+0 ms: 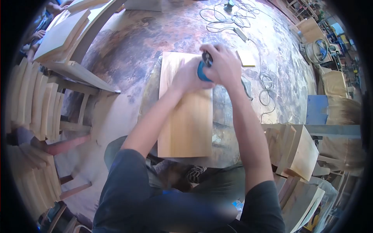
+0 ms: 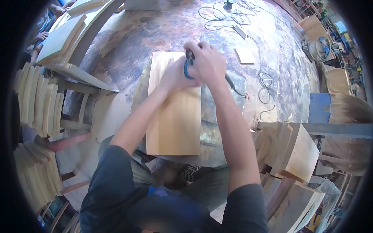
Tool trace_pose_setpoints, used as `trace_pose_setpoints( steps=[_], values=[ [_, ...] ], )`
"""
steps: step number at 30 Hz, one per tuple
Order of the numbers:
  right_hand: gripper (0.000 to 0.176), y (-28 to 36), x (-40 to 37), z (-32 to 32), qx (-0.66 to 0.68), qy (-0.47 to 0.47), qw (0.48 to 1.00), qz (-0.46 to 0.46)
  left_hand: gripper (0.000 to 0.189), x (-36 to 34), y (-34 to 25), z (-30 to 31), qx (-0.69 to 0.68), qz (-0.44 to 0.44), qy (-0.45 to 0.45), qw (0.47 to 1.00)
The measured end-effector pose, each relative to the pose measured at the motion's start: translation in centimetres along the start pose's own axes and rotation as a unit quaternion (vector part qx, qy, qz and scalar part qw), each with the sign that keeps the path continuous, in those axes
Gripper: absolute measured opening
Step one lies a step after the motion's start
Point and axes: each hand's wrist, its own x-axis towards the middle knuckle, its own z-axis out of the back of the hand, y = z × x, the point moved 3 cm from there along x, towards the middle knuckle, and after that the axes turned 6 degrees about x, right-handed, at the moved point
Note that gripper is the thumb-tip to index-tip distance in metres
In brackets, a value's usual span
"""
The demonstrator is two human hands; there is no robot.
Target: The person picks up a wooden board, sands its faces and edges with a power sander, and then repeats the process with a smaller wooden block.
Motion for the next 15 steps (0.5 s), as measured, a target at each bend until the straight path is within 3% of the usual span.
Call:
trace_pose_setpoints(
  steps=[3,8,13,15],
  values=[
    [0.045,3.2,-7.0,2.1,0.015,-0.03,0.999,0.007,0.098,-6.9,-2.8,-0.3,-0.026,-0.013,-0.016,0.999],
    [0.056,8.0,-16.3,5.8,0.019,0.028,0.998,-0.06,0.101,-17.3,-6.6,-0.9,-0.06,-0.019,-0.033,0.997],
    [0.055,11.9,-23.5,8.2,0.033,0.05,0.998,-0.029,0.098,-25.5,-9.4,-0.1,-0.053,-0.013,0.058,0.997],
    [0.058,12.7,-24.0,8.2,0.043,0.059,0.997,-0.015,0.098,-27.3,-8.7,0.1,-0.064,-0.025,0.048,0.996]
  ],
)
